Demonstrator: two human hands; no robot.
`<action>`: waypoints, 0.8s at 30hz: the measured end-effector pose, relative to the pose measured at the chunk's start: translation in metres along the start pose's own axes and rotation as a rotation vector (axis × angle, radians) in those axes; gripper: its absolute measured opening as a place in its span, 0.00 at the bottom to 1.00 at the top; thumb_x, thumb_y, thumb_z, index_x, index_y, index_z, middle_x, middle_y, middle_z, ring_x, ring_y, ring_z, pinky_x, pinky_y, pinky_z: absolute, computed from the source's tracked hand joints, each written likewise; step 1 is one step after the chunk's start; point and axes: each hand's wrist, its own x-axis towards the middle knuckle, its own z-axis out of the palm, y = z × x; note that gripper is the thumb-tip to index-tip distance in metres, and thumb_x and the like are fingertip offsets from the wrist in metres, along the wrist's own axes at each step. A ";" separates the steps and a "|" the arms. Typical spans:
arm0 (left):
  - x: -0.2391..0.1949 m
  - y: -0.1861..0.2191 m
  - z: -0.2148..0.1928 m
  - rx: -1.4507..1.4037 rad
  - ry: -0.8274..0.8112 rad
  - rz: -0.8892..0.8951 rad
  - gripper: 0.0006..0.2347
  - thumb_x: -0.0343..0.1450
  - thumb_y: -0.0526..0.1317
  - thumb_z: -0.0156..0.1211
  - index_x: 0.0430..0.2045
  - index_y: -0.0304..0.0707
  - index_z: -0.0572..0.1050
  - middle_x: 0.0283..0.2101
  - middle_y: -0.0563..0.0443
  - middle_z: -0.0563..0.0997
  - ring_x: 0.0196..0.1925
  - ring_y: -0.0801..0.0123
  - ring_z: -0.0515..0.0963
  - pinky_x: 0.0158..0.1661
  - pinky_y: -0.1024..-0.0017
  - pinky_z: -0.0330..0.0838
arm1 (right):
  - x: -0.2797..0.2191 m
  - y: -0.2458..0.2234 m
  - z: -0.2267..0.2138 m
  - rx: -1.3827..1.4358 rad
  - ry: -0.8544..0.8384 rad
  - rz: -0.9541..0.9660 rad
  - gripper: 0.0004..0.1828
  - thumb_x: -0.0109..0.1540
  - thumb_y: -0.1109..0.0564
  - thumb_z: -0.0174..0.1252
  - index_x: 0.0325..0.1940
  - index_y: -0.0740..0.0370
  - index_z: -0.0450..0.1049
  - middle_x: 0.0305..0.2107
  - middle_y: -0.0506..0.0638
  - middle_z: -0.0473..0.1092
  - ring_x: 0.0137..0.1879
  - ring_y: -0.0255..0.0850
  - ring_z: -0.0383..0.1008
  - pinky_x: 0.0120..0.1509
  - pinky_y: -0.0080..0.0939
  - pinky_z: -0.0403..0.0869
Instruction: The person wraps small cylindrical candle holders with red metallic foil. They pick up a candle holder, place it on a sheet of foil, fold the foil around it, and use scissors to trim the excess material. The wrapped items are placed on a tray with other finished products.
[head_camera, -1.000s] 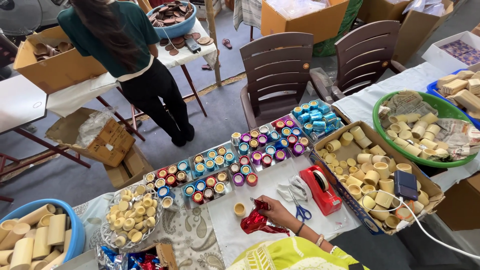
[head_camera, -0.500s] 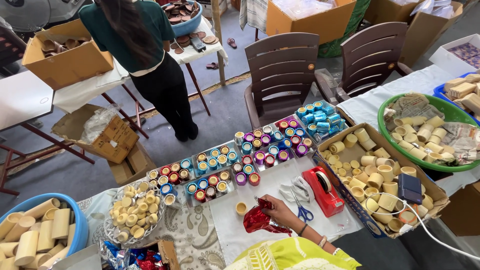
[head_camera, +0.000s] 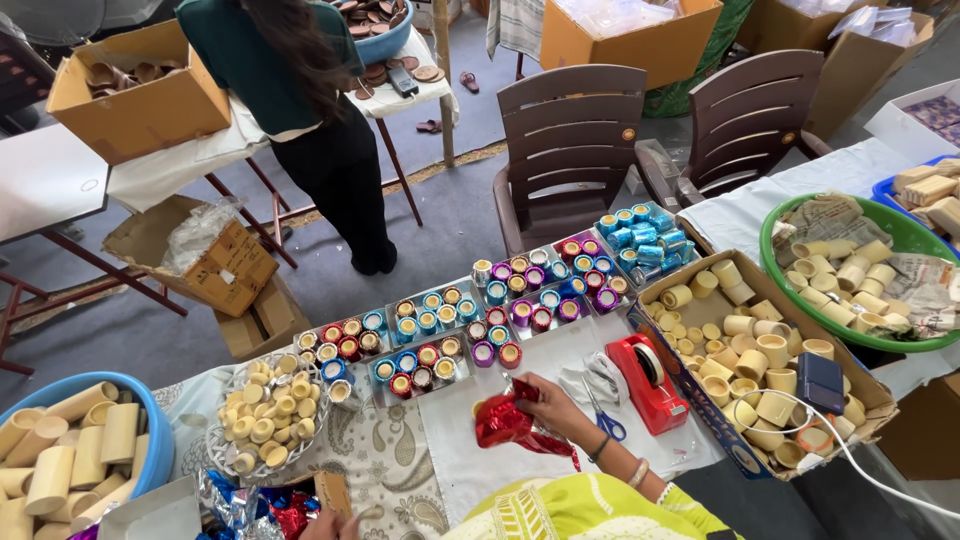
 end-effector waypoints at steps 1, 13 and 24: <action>0.023 0.037 0.002 -0.010 -0.006 -0.003 0.16 0.65 0.56 0.71 0.32 0.46 0.78 0.38 0.50 0.81 0.43 0.61 0.82 0.48 0.62 0.82 | 0.003 -0.007 0.001 0.017 0.014 0.004 0.15 0.62 0.69 0.60 0.52 0.62 0.71 0.38 0.43 0.72 0.43 0.29 0.70 0.49 0.32 0.72; 0.011 0.336 -0.033 -1.348 -0.476 0.397 0.30 0.67 0.37 0.68 0.64 0.38 0.61 0.58 0.48 0.77 0.57 0.68 0.78 0.54 0.63 0.76 | 0.006 -0.066 0.039 0.244 0.027 -0.143 0.27 0.63 0.67 0.60 0.67 0.63 0.66 0.45 0.44 0.72 0.49 0.31 0.72 0.54 0.34 0.74; 0.025 0.323 -0.028 -1.662 -0.298 0.267 0.10 0.73 0.33 0.61 0.47 0.30 0.79 0.45 0.49 0.86 0.44 0.73 0.82 0.49 0.72 0.75 | -0.003 -0.051 0.024 0.191 0.119 -0.107 0.14 0.66 0.65 0.59 0.56 0.63 0.70 0.39 0.43 0.73 0.46 0.29 0.71 0.51 0.31 0.71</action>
